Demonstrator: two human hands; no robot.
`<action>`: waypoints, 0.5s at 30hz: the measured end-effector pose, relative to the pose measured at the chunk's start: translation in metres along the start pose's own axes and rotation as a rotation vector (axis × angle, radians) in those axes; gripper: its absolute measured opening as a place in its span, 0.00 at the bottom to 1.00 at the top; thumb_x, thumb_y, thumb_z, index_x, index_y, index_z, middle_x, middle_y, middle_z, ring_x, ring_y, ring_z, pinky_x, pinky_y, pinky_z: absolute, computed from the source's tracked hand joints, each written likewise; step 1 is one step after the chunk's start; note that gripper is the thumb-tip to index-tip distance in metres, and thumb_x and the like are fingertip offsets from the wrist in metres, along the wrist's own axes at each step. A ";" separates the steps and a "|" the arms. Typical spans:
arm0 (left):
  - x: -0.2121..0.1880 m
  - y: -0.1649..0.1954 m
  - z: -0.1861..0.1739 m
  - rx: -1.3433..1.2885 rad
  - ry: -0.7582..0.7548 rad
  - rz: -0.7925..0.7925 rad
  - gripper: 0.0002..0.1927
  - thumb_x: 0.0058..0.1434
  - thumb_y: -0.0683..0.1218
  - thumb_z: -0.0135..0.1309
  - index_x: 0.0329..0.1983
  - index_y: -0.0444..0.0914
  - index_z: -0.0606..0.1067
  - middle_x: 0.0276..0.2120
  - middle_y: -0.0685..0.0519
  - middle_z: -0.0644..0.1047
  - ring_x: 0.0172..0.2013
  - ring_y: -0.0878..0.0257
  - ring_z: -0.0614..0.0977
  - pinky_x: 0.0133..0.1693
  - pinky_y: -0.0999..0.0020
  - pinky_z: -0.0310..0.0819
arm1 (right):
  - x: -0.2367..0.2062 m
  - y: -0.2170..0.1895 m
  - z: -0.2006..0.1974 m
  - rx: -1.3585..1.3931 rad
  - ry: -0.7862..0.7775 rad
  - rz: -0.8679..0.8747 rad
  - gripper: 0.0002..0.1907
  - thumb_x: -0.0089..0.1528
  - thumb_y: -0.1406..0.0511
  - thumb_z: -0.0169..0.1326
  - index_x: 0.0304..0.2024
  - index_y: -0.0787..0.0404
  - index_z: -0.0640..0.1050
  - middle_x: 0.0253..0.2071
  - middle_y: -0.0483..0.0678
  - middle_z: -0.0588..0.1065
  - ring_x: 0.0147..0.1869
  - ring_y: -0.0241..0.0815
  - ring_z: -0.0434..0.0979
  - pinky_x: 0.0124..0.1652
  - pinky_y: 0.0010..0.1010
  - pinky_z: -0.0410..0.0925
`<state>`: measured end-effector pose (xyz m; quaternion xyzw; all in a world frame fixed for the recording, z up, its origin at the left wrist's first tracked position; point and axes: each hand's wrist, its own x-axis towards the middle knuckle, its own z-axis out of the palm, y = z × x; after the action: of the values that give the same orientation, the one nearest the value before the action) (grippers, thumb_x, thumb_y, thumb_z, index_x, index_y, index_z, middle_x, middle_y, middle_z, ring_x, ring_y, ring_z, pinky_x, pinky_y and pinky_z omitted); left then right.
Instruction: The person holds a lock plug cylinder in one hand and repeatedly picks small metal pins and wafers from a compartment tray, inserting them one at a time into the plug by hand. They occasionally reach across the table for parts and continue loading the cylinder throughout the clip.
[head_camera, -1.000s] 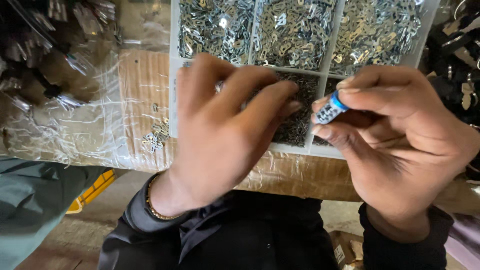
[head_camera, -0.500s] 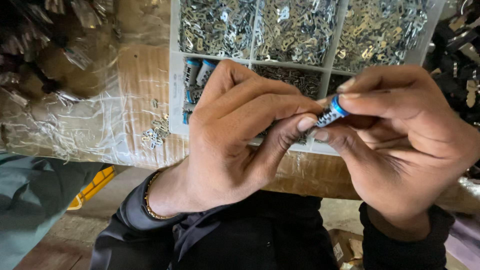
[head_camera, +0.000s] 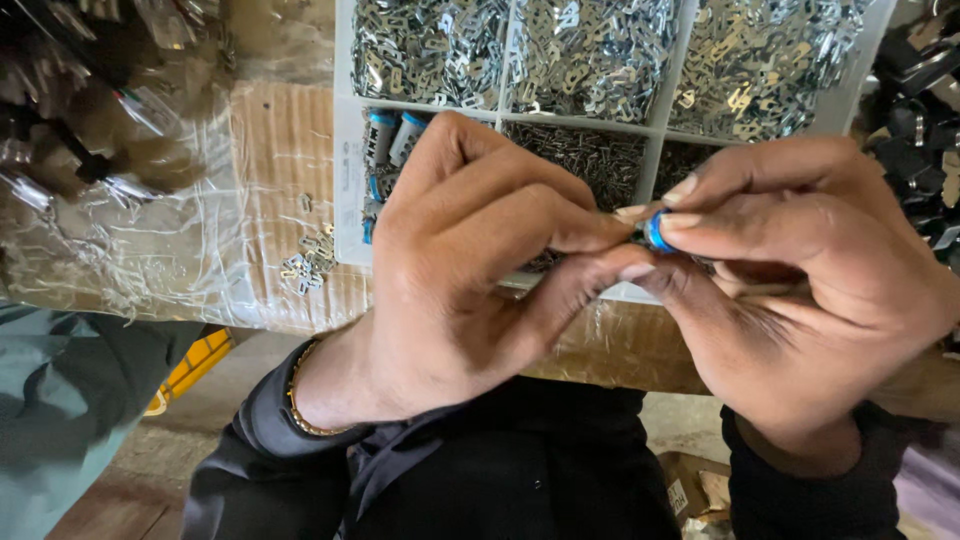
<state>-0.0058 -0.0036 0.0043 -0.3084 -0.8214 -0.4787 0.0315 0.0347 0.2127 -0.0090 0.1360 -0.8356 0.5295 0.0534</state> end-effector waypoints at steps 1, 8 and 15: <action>0.002 -0.001 0.000 0.022 0.007 0.006 0.06 0.67 0.43 0.67 0.42 0.39 0.80 0.40 0.56 0.81 0.42 0.62 0.77 0.45 0.66 0.65 | -0.001 -0.002 0.001 0.040 0.022 0.041 0.15 0.60 0.74 0.66 0.45 0.69 0.74 0.49 0.58 0.74 0.47 0.41 0.83 0.40 0.23 0.80; 0.002 0.001 0.004 0.449 -0.036 0.021 0.08 0.62 0.47 0.70 0.38 0.40 0.82 0.36 0.56 0.80 0.38 0.55 0.73 0.42 0.56 0.62 | -0.002 -0.005 0.003 0.201 0.093 0.141 0.15 0.62 0.76 0.60 0.49 0.72 0.71 0.54 0.57 0.71 0.53 0.44 0.84 0.48 0.26 0.83; -0.007 0.004 -0.001 -0.071 0.006 -0.100 0.09 0.70 0.41 0.65 0.51 0.40 0.80 0.44 0.55 0.81 0.42 0.63 0.76 0.46 0.70 0.69 | 0.005 -0.002 -0.002 0.083 0.005 0.035 0.14 0.62 0.78 0.59 0.48 0.75 0.70 0.53 0.62 0.70 0.51 0.49 0.84 0.47 0.28 0.83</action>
<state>0.0012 -0.0063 0.0054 -0.2665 -0.8181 -0.5095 -0.0009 0.0304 0.2132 -0.0054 0.1223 -0.8151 0.5648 0.0406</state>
